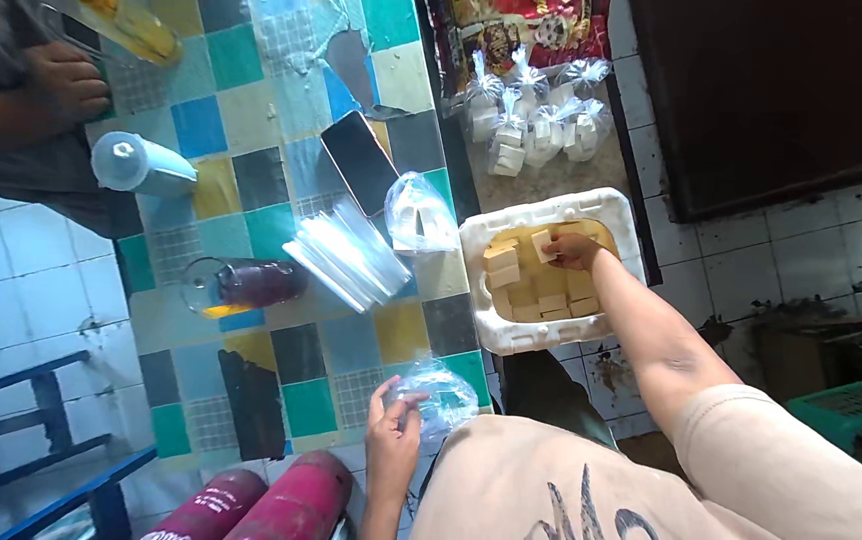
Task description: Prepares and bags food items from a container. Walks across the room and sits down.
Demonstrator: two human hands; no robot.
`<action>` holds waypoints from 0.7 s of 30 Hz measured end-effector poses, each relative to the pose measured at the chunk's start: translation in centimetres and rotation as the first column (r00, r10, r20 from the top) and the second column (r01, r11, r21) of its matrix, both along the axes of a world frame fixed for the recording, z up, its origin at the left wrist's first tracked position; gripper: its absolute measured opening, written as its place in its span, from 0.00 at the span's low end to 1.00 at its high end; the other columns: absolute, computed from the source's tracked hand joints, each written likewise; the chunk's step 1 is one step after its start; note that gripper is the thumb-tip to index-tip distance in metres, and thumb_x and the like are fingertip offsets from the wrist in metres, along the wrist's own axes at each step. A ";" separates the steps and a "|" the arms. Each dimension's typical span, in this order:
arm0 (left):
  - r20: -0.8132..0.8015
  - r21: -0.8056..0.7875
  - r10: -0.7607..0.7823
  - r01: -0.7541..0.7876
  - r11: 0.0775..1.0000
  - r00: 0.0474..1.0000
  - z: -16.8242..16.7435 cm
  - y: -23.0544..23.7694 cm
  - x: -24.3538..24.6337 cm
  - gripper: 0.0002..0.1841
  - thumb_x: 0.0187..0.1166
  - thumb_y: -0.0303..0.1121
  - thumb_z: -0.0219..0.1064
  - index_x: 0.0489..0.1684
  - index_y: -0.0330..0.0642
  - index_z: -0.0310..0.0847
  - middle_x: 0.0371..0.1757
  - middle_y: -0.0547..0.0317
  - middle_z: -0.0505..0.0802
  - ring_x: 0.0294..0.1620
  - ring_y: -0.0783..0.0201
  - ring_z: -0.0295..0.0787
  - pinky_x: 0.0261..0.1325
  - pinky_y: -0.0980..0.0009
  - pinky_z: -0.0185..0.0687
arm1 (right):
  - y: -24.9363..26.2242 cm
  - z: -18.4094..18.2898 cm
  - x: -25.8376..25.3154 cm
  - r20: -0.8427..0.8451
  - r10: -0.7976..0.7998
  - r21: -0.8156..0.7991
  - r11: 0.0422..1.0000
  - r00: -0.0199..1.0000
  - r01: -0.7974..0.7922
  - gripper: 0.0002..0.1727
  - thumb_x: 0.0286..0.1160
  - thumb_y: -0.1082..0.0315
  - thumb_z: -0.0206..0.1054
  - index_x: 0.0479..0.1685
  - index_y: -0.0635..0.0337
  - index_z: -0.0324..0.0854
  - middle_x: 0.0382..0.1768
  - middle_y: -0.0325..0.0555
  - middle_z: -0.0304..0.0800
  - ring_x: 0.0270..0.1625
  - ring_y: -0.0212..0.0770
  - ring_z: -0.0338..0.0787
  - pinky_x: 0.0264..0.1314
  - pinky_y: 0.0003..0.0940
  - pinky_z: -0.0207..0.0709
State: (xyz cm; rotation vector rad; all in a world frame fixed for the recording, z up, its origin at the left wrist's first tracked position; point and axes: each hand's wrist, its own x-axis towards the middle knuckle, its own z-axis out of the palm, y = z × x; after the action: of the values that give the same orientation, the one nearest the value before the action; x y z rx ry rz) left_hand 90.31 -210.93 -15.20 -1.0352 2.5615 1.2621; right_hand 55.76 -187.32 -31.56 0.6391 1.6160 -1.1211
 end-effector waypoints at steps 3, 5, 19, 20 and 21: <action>0.006 -0.017 0.002 -0.002 1.000 1.000 0.2 -0.4 0.2 0.11 0.71 0.22 0.61 0.36 0.37 0.93 0.72 0.31 0.81 0.63 0.56 0.87 0.57 0.67 0.84 | 0.2 0.1 -0.4 -0.150 0.003 0.097 0.995 0.989 0.012 0.28 0.85 0.72 0.63 0.83 0.65 0.65 0.76 0.66 0.74 0.72 0.57 0.78 0.72 0.52 0.74; 0.014 -0.027 0.008 -0.008 1.000 1.000 0.0 -0.5 0.5 0.12 0.72 0.23 0.62 0.41 0.37 0.93 0.72 0.31 0.81 0.66 0.52 0.86 0.60 0.64 0.83 | 0.3 -0.1 -1.0 -0.215 0.113 0.108 0.990 0.970 -0.091 0.31 0.84 0.67 0.67 0.83 0.68 0.64 0.78 0.68 0.72 0.79 0.61 0.74 0.78 0.58 0.70; -0.011 -0.025 0.025 -0.025 0.999 1.000 -0.9 0.1 1.2 0.11 0.72 0.23 0.63 0.43 0.34 0.93 0.67 0.32 0.85 0.63 0.63 0.87 0.60 0.77 0.81 | -0.9 -4.1 -1.8 -0.351 0.915 0.550 0.374 0.199 -0.747 0.25 0.84 0.66 0.64 0.76 0.72 0.76 0.76 0.75 0.76 0.82 0.73 0.71 0.83 0.73 0.60; -0.018 -0.025 0.029 -0.030 0.999 0.999 -0.9 0.1 1.2 0.11 0.71 0.23 0.63 0.43 0.34 0.93 0.67 0.32 0.85 0.63 0.63 0.88 0.60 0.77 0.81 | -0.8 -3.8 -2.1 -0.351 0.918 0.539 0.358 0.183 -0.763 0.24 0.85 0.67 0.63 0.76 0.72 0.75 0.75 0.75 0.76 0.82 0.73 0.71 0.83 0.73 0.60; -0.025 -0.026 0.034 -0.035 0.999 0.999 -0.9 0.1 1.2 0.11 0.71 0.22 0.63 0.43 0.33 0.93 0.67 0.32 0.85 0.62 0.63 0.88 0.59 0.77 0.82 | -0.7 -3.7 -2.5 -0.350 0.920 0.523 0.347 0.175 -0.778 0.24 0.86 0.67 0.63 0.75 0.73 0.76 0.74 0.75 0.77 0.82 0.73 0.72 0.83 0.72 0.60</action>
State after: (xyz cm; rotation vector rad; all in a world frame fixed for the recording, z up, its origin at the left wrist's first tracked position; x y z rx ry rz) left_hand 91.46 -210.85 -16.13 -1.0805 2.5962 1.2603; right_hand 53.30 -188.01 -35.27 -0.6638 2.1960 -0.1882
